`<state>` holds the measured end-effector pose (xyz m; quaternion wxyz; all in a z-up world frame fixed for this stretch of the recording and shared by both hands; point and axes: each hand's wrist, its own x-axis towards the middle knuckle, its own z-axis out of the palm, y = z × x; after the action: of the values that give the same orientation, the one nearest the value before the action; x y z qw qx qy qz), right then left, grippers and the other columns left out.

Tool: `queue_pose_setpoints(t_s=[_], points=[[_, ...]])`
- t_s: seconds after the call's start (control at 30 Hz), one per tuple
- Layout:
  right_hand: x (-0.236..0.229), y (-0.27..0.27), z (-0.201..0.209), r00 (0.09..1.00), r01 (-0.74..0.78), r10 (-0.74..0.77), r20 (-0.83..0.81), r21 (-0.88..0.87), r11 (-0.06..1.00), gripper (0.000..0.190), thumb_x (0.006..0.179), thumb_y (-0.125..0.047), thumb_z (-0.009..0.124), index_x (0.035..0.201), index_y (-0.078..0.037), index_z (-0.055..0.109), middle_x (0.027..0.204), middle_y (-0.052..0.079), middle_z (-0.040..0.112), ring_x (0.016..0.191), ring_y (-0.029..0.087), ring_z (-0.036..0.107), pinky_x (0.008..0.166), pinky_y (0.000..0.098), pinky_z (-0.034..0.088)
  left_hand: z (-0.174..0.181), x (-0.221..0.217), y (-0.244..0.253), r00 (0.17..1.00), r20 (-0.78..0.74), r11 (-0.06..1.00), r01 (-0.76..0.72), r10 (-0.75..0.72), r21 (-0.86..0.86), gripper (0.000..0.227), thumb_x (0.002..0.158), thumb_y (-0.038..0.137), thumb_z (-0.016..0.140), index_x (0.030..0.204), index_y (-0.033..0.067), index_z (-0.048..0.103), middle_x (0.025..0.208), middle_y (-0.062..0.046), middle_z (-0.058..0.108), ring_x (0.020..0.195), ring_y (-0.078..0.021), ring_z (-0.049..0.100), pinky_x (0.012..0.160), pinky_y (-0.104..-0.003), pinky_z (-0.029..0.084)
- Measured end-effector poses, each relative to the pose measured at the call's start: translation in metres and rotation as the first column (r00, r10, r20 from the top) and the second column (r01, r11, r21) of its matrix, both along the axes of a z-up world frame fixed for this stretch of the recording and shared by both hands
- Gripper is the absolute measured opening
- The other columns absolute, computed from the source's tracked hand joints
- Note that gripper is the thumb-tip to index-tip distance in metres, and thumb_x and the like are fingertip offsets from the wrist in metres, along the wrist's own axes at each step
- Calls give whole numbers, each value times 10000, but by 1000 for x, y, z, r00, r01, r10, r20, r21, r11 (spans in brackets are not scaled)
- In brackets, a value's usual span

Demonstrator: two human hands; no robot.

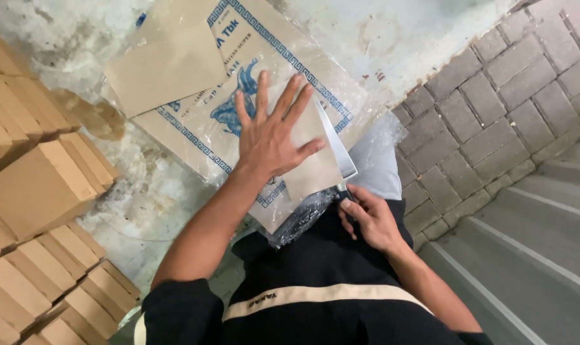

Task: The person assembles small cardboard boxes by folding flaps and tucking them into place. They also use a knife to cut a plastic-wrapped sheet of paper and place it inside the boxes. The person repeats this process with multiple boxes.

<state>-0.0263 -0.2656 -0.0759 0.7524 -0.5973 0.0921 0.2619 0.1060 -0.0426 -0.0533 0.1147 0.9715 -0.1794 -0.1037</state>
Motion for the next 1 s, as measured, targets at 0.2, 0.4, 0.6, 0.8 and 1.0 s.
queue_pose_setpoints(t_s=[0.2, 0.4, 0.6, 0.8, 1.0], points=[[13, -5, 10, 999, 7, -9, -34, -53, 999, 262, 983, -147, 512, 1197, 2, 534, 633, 92, 506, 422, 157, 472, 348, 243, 397, 19, 5, -6, 988, -157, 973, 48, -12, 226, 948, 843, 868, 110, 1593, 313, -61, 1635, 113, -138, 1499, -375, -140, 1118, -724, -77], [44, -49, 37, 970, 212, -205, 134, -35, 977, 252, 988, -122, 528, 1204, 7, 517, 716, 122, 487, 481, 185, 488, 373, 265, 437, 12, -3, -4, 996, -92, 984, 27, -11, 174, 930, 895, 839, 209, 1601, 272, -3, 1635, 107, -97, 1488, -379, -129, 1117, -727, -61], [97, -78, 63, 891, 75, 327, 315, -812, 579, 336, 974, -141, 456, 1287, -22, 442, 981, 167, 544, 822, 339, 516, 721, 462, 435, -12, -5, 15, 988, 97, 985, -109, 123, -135, 920, 877, 680, 570, 1572, 202, 204, 1634, -43, 221, 1481, -359, 195, 1122, -655, 164], [182, -96, 19, 535, 452, 751, 387, -882, 133, 529, 946, -113, 566, 1466, -39, 501, 1144, 211, 575, 881, 452, 534, 650, 549, 462, 20, 6, 43, 871, -256, 850, -476, 420, -224, 1045, 817, 285, 832, 1555, 138, 107, 1506, -209, 339, 1354, -397, 354, 1085, -478, 315], [229, -91, 12, 468, 443, 765, 442, -867, 229, 546, 896, 31, 544, 1441, 19, 582, 1208, 230, 595, 925, 438, 484, 745, 526, 440, 4, -6, 78, 819, -331, 777, -560, 468, -287, 554, 854, 135, 610, 1390, 148, 470, 1261, -146, 587, 1164, -359, 539, 930, -457, 456]])
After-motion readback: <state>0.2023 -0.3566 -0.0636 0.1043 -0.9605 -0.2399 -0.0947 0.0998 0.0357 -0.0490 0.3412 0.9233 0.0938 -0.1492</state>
